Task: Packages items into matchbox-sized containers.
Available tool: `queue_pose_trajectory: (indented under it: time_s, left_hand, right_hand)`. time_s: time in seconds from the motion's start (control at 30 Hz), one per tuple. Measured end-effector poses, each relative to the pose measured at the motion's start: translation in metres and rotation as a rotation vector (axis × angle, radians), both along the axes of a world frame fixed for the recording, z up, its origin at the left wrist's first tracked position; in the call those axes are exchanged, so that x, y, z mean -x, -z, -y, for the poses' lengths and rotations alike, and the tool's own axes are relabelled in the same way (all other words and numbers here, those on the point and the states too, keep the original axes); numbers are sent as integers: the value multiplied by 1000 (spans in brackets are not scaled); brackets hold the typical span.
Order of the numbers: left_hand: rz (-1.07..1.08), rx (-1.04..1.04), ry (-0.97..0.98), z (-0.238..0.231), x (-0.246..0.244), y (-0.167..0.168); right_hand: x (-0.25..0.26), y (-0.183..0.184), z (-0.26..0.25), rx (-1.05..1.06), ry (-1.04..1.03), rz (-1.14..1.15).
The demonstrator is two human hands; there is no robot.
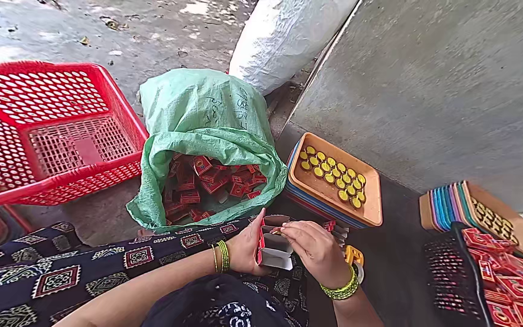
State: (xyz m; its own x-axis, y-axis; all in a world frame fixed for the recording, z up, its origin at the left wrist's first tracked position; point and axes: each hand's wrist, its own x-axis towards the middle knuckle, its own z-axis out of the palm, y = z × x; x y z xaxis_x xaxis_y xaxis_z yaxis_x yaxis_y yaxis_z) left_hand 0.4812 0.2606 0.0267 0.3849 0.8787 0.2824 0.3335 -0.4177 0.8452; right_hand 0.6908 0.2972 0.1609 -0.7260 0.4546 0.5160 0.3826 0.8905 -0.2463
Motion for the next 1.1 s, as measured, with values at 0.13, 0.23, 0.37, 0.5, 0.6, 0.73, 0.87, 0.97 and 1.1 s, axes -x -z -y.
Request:
queue_pose_trajectory:
  time_s: [0.13, 0.23, 0.37, 0.5, 0.6, 0.73, 0.87, 0.97, 1.1]
  left_hand:
    - [3, 31, 6, -3, 1, 1]
    - [21, 31, 6, -2, 1, 2]
    - [27, -26, 19, -4, 1, 7]
    - [21, 10, 11, -5, 1, 6]
    - [33, 6, 16, -6, 1, 6]
    - [31, 6, 19, -5, 1, 6]
    - [27, 11, 37, -6, 2, 4]
    - [20, 27, 28, -4, 2, 0]
    - [19, 54, 13, -3, 0, 1]
  right_hand:
    - [-14, -3, -24, 85, 155, -93]
    - [-56, 1, -86, 107, 692, -43]
    - [-129, 29, -190, 557, 1323, 246]
    - [-180, 70, -234, 711, 1518, 386]
    - [-191, 83, -243, 731, 1532, 360]
    - [-198, 86, -242, 677, 1552, 311]
    - [-193, 80, -221, 535, 1430, 60]
    - [-169, 77, -186, 347, 1136, -222]
    - [-101, 45, -99, 274, 491, -533]
